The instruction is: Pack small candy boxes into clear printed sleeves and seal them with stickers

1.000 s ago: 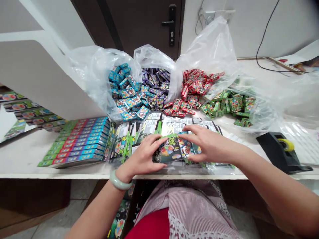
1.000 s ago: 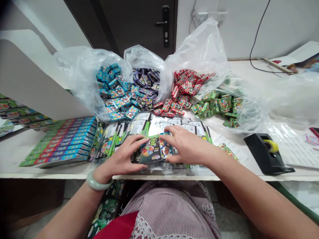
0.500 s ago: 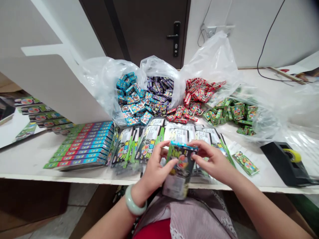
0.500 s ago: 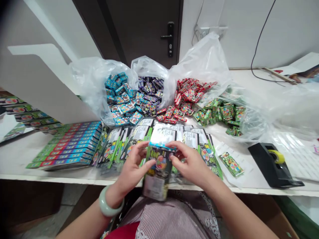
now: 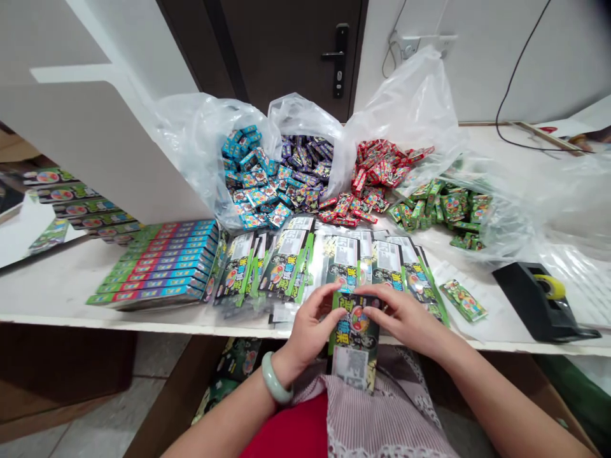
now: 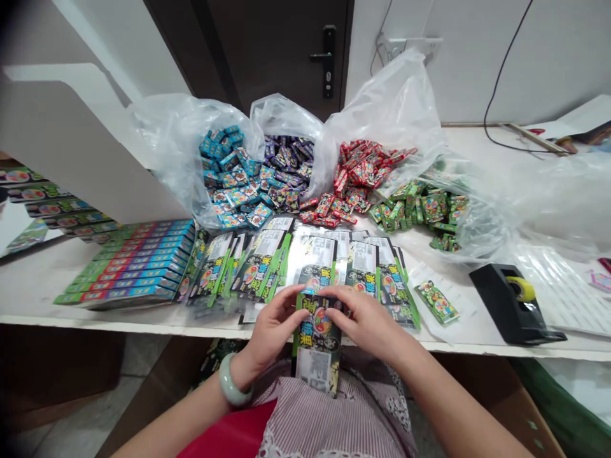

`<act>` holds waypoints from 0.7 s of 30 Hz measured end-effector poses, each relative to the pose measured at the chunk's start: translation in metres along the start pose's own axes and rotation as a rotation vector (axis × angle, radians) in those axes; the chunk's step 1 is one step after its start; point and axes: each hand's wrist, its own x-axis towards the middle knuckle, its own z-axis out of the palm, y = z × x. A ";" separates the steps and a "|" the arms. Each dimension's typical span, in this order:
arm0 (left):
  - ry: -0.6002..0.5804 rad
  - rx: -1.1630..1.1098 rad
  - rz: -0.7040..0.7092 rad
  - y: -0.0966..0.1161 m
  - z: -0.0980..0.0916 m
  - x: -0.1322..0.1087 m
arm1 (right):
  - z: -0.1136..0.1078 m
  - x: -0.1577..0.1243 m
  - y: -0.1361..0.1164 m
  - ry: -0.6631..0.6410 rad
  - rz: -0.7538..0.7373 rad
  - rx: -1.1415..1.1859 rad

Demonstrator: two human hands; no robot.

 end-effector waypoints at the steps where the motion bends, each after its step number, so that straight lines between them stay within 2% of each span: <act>1: 0.003 -0.002 0.003 0.000 -0.001 0.001 | 0.006 -0.002 0.003 0.071 0.017 0.024; 5: -0.003 -0.022 0.012 0.003 -0.006 0.006 | 0.040 -0.011 0.017 0.489 0.090 0.282; 7: -0.012 -0.034 0.006 0.005 -0.008 0.007 | 0.053 -0.013 0.020 0.584 0.095 0.351; 10: -0.029 -0.037 -0.014 0.004 -0.011 0.009 | 0.055 -0.011 0.020 0.565 0.080 0.285; 13: -0.073 -0.005 -0.021 0.004 -0.011 0.012 | 0.040 -0.008 0.017 0.500 0.082 0.281; 15: -0.079 0.047 0.030 0.007 -0.009 0.016 | 0.027 -0.005 0.016 0.463 0.070 0.297; 18: -0.038 0.096 0.116 0.014 -0.004 0.025 | 0.013 0.000 0.013 0.430 0.030 0.274; 21: 0.012 0.027 0.086 0.021 0.000 0.032 | 0.006 0.004 0.010 0.435 0.062 0.361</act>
